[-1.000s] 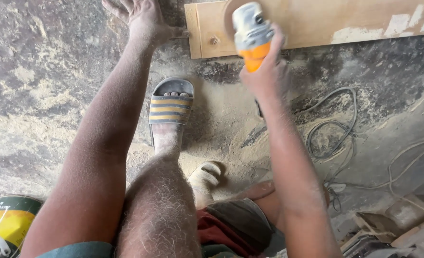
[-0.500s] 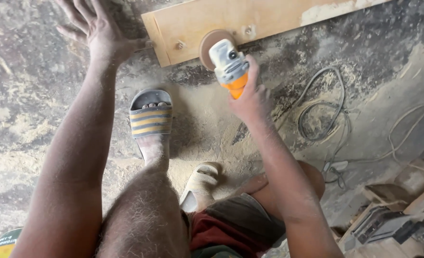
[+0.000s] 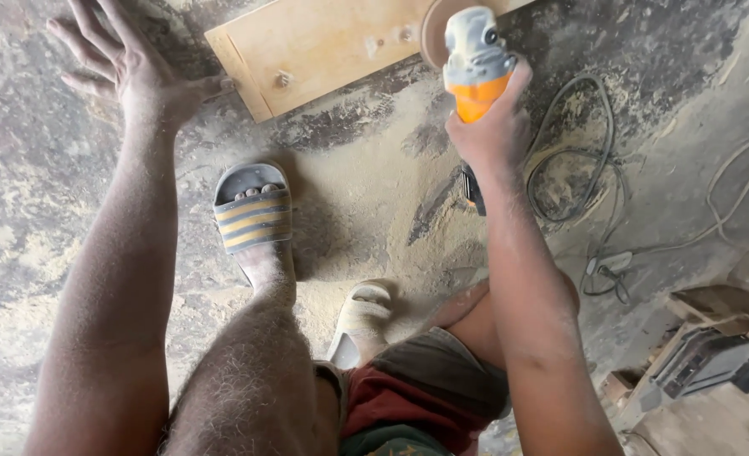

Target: Sanding wooden planks using an angle grinder with a sanding disc on a workshop floor.

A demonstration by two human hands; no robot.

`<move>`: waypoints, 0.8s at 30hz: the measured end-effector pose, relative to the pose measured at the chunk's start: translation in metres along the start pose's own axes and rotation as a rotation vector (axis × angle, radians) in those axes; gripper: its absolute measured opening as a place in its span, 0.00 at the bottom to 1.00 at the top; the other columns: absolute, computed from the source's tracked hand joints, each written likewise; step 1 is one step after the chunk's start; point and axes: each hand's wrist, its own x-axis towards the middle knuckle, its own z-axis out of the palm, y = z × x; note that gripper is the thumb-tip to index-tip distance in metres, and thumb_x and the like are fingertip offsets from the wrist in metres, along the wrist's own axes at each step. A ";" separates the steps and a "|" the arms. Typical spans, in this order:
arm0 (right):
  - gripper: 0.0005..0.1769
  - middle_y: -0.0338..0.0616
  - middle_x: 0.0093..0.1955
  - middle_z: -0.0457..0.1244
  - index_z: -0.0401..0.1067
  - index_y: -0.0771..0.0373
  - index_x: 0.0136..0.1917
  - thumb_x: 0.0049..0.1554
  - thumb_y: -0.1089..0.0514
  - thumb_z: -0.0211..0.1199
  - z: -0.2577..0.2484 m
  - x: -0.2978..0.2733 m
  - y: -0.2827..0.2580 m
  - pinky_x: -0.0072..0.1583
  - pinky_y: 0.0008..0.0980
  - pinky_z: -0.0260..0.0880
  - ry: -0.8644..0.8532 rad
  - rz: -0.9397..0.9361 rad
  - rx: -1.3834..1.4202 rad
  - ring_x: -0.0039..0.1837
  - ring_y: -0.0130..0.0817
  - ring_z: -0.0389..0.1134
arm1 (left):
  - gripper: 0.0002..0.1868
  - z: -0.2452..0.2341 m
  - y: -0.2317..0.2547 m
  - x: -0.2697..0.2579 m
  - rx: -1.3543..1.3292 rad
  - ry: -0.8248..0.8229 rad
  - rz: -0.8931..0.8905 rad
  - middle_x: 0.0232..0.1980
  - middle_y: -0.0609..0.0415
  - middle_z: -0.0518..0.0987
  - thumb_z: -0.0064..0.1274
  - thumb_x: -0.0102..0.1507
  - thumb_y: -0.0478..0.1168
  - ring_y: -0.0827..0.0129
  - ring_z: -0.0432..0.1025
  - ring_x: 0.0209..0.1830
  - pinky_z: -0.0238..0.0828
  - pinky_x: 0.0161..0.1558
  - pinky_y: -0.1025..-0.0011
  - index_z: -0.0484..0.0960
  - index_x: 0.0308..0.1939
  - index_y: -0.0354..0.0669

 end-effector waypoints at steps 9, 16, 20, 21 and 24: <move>0.45 0.50 0.59 0.62 0.47 0.57 0.69 0.46 0.62 0.70 -0.032 0.011 -0.037 0.50 0.44 0.77 0.005 -0.020 0.275 0.54 0.46 0.72 | 0.82 0.004 -0.012 0.001 -0.012 0.056 0.053 0.82 0.39 0.17 0.80 0.62 0.73 0.39 0.11 0.79 0.12 0.76 0.23 0.22 0.85 0.48; 0.26 0.50 0.46 0.68 0.65 0.70 0.57 0.48 0.63 0.71 -0.041 -0.036 -0.008 0.43 0.34 0.73 0.123 -0.217 0.588 0.41 0.38 0.69 | 0.79 -0.015 0.001 -0.016 -0.064 -0.001 0.072 0.82 0.39 0.17 0.75 0.61 0.71 0.41 0.08 0.76 0.07 0.73 0.25 0.22 0.84 0.45; 0.25 0.47 0.46 0.67 0.67 0.69 0.58 0.46 0.64 0.67 -0.032 -0.057 -0.025 0.43 0.31 0.73 -0.070 -0.073 0.662 0.40 0.35 0.69 | 0.84 -0.011 -0.007 -0.014 -0.091 0.014 0.114 0.83 0.38 0.18 0.74 0.56 0.78 0.36 0.09 0.77 0.07 0.71 0.23 0.20 0.82 0.46; 0.25 0.47 0.46 0.67 0.68 0.69 0.58 0.46 0.64 0.68 -0.024 -0.059 -0.025 0.43 0.31 0.73 -0.083 -0.130 0.658 0.41 0.36 0.69 | 0.80 -0.013 -0.004 -0.016 -0.090 0.034 0.116 0.82 0.34 0.23 0.75 0.56 0.73 0.39 0.12 0.76 0.11 0.71 0.24 0.28 0.82 0.41; 0.25 0.47 0.46 0.68 0.68 0.68 0.57 0.47 0.60 0.69 -0.006 -0.058 -0.035 0.43 0.32 0.73 -0.105 -0.200 0.633 0.41 0.37 0.69 | 0.79 -0.017 0.002 -0.012 -0.097 0.050 0.118 0.82 0.35 0.22 0.75 0.57 0.71 0.41 0.10 0.75 0.10 0.71 0.25 0.27 0.82 0.42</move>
